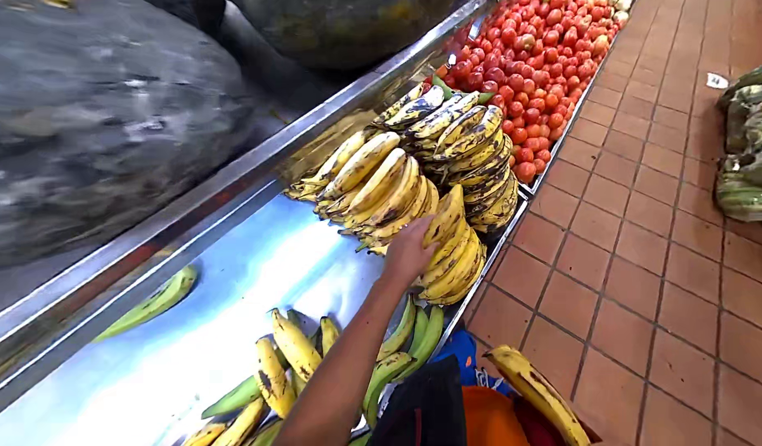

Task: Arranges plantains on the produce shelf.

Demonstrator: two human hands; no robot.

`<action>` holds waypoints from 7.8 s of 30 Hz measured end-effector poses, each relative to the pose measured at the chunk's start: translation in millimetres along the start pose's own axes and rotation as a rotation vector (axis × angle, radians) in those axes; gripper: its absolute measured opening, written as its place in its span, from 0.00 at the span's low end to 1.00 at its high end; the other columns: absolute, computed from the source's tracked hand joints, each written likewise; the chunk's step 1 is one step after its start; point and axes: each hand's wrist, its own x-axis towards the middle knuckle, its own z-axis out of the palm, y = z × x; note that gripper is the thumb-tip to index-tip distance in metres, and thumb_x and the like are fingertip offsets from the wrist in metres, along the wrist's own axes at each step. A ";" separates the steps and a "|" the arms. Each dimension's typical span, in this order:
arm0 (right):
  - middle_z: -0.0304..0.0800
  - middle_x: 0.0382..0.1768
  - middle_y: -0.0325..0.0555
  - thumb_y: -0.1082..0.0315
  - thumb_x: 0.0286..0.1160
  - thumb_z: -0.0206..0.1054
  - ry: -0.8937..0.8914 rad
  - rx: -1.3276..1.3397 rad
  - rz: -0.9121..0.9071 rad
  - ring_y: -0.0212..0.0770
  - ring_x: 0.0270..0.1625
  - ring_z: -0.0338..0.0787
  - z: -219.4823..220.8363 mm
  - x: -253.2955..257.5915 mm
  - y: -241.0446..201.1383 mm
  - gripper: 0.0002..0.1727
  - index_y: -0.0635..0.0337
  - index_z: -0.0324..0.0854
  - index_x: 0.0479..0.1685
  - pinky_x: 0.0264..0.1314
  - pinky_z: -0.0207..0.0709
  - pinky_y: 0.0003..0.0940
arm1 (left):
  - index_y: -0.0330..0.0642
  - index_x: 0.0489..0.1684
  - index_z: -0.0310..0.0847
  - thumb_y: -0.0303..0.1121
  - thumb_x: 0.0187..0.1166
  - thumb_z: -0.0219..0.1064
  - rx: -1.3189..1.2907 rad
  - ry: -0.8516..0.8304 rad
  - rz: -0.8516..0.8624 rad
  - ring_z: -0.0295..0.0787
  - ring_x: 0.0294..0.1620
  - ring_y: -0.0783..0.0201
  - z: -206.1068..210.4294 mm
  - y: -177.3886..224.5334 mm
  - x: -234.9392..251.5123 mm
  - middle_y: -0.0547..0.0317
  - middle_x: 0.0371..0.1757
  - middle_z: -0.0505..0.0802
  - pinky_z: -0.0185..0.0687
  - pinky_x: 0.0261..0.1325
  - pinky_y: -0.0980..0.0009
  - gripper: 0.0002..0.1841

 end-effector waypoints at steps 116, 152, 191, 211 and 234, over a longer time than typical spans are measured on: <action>0.78 0.71 0.70 0.36 0.46 0.85 -0.659 -1.200 0.217 0.68 0.64 0.85 237.5 403.4 -127.4 0.68 0.54 0.52 0.93 0.60 0.80 0.70 | 0.51 0.84 0.62 0.89 0.40 0.63 -1.576 0.990 -0.767 0.89 0.64 0.57 82.0 -47.5 -212.7 0.54 0.65 0.90 0.86 0.66 0.50 0.67; 0.89 0.42 0.55 0.56 0.45 0.91 -0.308 -1.806 -1.007 0.59 0.52 0.90 -21.6 418.5 -143.4 0.25 0.58 0.86 0.40 0.43 0.85 0.56 | 0.47 0.40 0.89 0.39 0.53 0.82 -1.521 1.119 -0.686 0.96 0.35 0.68 95.9 56.7 -261.2 0.58 0.34 0.97 0.93 0.42 0.67 0.17; 0.91 0.34 0.64 0.45 0.88 0.59 0.242 -0.376 0.507 0.53 0.27 0.95 -35.6 388.3 -94.5 0.36 0.61 0.53 0.82 0.30 0.91 0.44 | 0.45 0.40 0.89 0.40 0.54 0.76 -1.423 1.003 -0.873 0.96 0.37 0.66 92.8 63.1 -250.4 0.56 0.35 0.97 0.94 0.44 0.66 0.16; 0.94 0.36 0.36 0.53 0.68 0.82 -0.931 -0.684 -0.547 0.30 0.35 0.93 59.1 251.7 -248.8 0.25 0.51 0.83 0.62 0.39 0.92 0.32 | 0.50 0.72 0.74 0.54 0.66 0.76 -1.425 0.744 -0.889 0.94 0.47 0.65 71.2 63.4 -198.5 0.60 0.49 0.95 0.92 0.52 0.62 0.35; 0.90 0.50 0.44 0.51 0.62 0.81 -0.726 -1.276 -0.154 0.42 0.50 0.92 -44.7 296.4 -287.8 0.46 0.51 0.59 0.81 0.54 0.89 0.48 | 0.47 0.71 0.80 0.36 0.64 0.84 -0.967 0.308 -0.960 0.90 0.66 0.62 67.6 173.5 -244.8 0.65 0.63 0.94 0.85 0.73 0.58 0.31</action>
